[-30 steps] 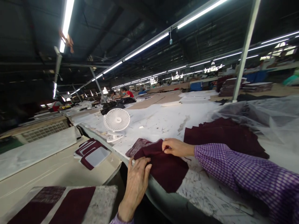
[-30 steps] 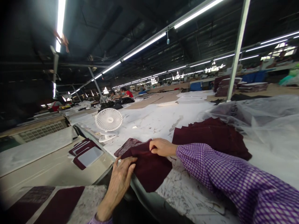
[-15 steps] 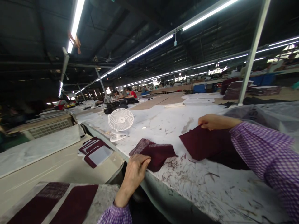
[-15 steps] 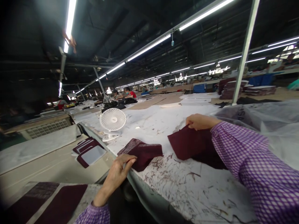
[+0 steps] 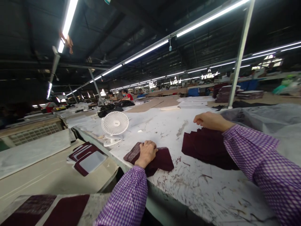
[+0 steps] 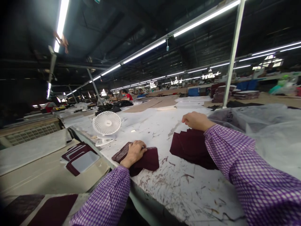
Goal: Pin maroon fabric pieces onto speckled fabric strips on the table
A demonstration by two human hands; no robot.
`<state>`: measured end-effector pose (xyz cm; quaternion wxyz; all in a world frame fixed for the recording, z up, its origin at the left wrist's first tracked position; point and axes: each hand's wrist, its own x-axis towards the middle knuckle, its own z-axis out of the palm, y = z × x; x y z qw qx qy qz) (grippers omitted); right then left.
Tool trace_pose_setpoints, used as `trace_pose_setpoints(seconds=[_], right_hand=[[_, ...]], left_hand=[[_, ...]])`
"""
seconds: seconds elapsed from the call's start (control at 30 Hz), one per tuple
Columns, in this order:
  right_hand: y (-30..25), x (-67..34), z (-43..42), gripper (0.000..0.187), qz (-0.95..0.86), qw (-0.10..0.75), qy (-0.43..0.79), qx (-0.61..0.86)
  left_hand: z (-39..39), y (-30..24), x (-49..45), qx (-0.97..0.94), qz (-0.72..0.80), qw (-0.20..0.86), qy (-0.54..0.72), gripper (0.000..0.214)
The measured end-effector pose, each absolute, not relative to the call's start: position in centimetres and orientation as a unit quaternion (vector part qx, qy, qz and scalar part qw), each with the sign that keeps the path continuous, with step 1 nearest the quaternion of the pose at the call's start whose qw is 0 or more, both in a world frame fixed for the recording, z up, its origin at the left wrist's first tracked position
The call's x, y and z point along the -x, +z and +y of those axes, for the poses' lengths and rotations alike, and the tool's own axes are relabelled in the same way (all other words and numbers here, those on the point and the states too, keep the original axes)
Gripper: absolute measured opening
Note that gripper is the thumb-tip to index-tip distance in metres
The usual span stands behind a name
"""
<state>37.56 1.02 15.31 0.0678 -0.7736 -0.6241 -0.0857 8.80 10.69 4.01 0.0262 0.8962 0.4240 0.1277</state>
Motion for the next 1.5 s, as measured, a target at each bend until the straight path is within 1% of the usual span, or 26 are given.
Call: trace_pose_setpoints(seconds=[0.13,0.27,0.33,0.4,0.5,0.53,0.57,0.63,0.67,0.73,0.83,0.9,0.97,1.07,1.13,1.2,1.27,1.37,1.43,1.5], right_hand=[[16.0,-38.1,0.7,0.027,-0.614,0.15,-0.087,0.77],[16.0,-36.5,1.0,0.025,-0.657,0.245,-0.076,0.709],[14.9,-34.6,1.6,0.031,-0.689,0.309,-0.004,0.656],[12.8,-32.1,2.3,0.041,-0.699,0.358,0.123,0.607],[8.5,-28.1,3.4,0.069,-0.665,0.395,0.279,0.569],[7.2,-27.0,3.6,0.074,-0.657,0.406,0.308,0.556],[6.3,-26.1,3.8,0.071,-0.652,0.41,0.33,0.546],[5.5,-25.0,3.7,0.054,-0.635,0.432,0.357,0.532],[5.8,-24.7,3.5,0.045,-0.627,0.45,0.368,0.519],[7.2,-24.8,2.9,0.032,-0.619,0.498,0.384,0.47],[10.0,-25.3,1.9,0.023,-0.627,0.548,0.39,0.392],[11.2,-25.3,1.4,0.024,-0.636,0.55,0.374,0.391],[11.5,-24.9,1.0,0.03,-0.643,0.534,0.327,0.44],[10.7,-23.9,0.8,0.046,-0.635,0.488,0.261,0.538],[9.9,-23.4,0.8,0.06,-0.637,0.449,0.286,0.557],[9.4,-23.2,1.0,0.069,-0.65,0.42,0.326,0.543],[9.5,-23.1,1.1,0.068,-0.662,0.423,0.334,0.521],[10.6,-22.8,0.6,0.049,-0.67,0.47,0.345,0.46],[11.5,-22.5,0.0,0.043,-0.658,0.482,0.405,0.413],[11.9,-22.2,-0.6,0.044,-0.628,0.468,0.485,0.39]], left_hand=[[10.4,4.0,-8.7,-0.897,0.414,0.017,0.155,0.008],[9.9,3.7,-8.4,-0.881,0.398,0.019,0.255,0.009],[9.7,3.5,-8.2,-0.866,0.392,0.041,0.308,0.01],[9.6,3.3,-7.9,-0.854,0.386,0.061,0.342,0.01],[9.6,3.2,-7.4,-0.843,0.373,0.082,0.38,0.009],[9.5,3.2,-7.2,-0.839,0.367,0.097,0.389,0.009],[9.5,3.3,-7.0,-0.835,0.36,0.119,0.399,0.008],[9.2,3.5,-6.4,-0.814,0.346,0.192,0.424,0.009],[9.1,3.6,-6.1,-0.796,0.338,0.24,0.441,0.013],[8.8,3.7,-5.5,-0.746,0.322,0.335,0.478,0.025],[8.8,3.3,-4.5,-0.677,0.318,0.421,0.513,0.039],[9.1,2.8,-4.1,-0.647,0.318,0.467,0.513,0.043],[9.3,2.4,-3.9,-0.627,0.303,0.503,0.512,0.044],[9.0,2.6,-4.1,-0.618,0.287,0.506,0.528,0.041],[8.2,3.4,-4.4,-0.63,0.287,0.485,0.534,0.038],[7.2,4.4,-4.4,-0.652,0.287,0.46,0.53,0.036],[6.2,5.3,-4.0,-0.665,0.282,0.457,0.519,0.037],[5.4,6.2,-2.5,-0.612,0.279,0.51,0.537,0.045],[5.4,6.5,-1.4,-0.553,0.28,0.542,0.568,0.051],[5.5,6.8,-0.5,-0.529,0.285,0.57,0.561,0.049]])
